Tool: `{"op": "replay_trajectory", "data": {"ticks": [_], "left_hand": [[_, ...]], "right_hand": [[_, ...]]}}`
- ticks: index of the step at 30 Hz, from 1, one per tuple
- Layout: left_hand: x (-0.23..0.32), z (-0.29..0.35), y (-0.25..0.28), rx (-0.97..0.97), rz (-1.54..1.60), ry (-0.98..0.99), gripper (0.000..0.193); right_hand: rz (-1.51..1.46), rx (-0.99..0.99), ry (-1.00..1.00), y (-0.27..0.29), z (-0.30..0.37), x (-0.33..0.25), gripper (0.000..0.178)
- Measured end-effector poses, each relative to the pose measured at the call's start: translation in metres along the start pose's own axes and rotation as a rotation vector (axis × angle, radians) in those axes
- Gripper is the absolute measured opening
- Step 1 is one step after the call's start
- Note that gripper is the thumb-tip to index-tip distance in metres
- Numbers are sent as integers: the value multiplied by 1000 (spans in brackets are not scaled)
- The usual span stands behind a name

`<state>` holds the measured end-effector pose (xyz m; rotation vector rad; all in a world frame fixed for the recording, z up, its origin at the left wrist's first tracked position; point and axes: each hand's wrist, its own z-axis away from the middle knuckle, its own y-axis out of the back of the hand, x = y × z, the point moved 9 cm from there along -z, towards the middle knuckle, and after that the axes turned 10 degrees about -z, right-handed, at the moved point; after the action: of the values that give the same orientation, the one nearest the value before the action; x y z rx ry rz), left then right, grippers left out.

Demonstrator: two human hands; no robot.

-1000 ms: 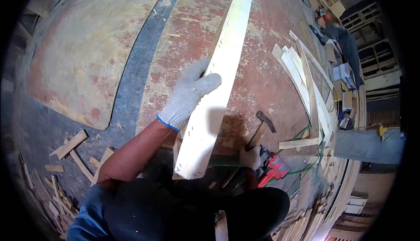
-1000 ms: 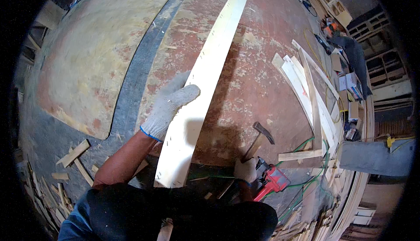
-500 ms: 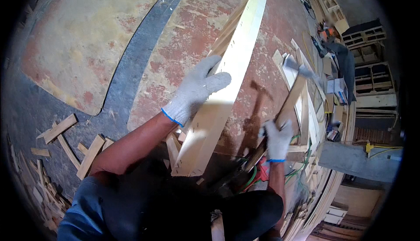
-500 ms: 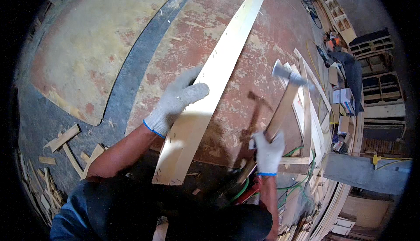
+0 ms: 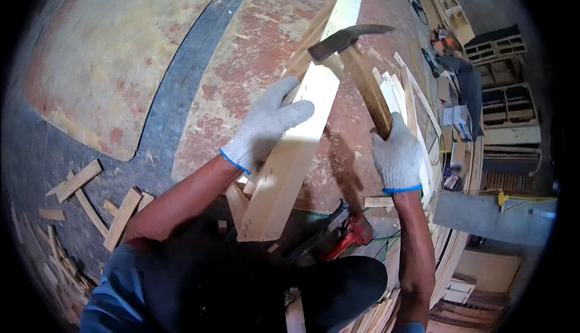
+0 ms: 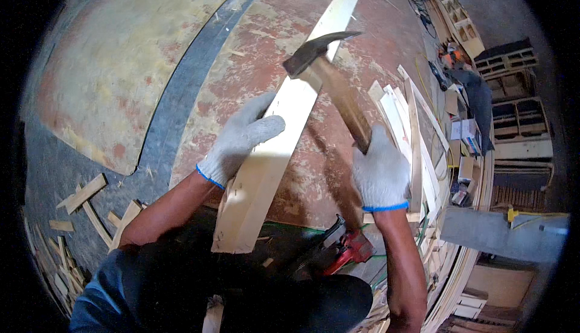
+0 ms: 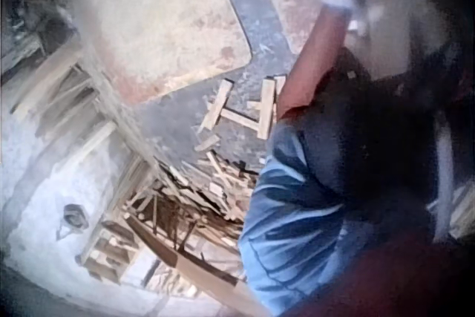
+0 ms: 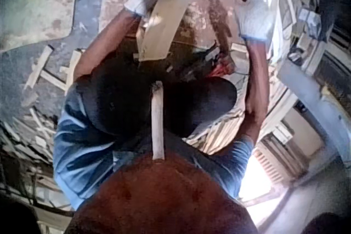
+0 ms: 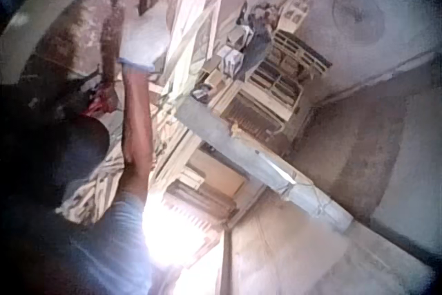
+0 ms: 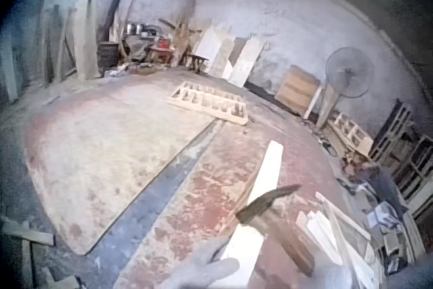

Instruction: The person assembles a wooden frame structure on the floor using a pneumatic nail gun. They place wooden slats into a frame, secure them with nails, and occasionally use a hammer to adjust pieces. The person also cuts wood pieces on a table saw and uses pliers to remove excess nail heads.

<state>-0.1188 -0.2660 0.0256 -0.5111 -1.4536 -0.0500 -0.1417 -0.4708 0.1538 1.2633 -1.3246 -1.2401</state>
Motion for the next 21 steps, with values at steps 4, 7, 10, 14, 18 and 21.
{"op": "replay_trajectory", "data": {"ticks": [4, 7, 10, 14, 18, 21], "left_hand": [[-2, 4, 10, 41, -64, 26, 74], [-2, -3, 3, 12, 6, -76, 56], [4, 4, 17, 105, -163, -69, 63], [1, 6, 13, 129, -194, -50, 72], [7, 8, 22, 152, -388, -14, 83], [27, 3, 26, 205, -742, -28, 87]], "right_hand": [[-202, 13, -132, 7, 1, 21, 37], [-545, 170, -129, -18, 28, 75, 28], [-773, -43, -427, -62, 56, 96, 22], [-1022, -351, -799, -148, 121, 182, 23], [-1215, -352, -1004, -225, 190, 285, 26], [-1369, -267, -1084, -240, 230, 348, 22]]}}
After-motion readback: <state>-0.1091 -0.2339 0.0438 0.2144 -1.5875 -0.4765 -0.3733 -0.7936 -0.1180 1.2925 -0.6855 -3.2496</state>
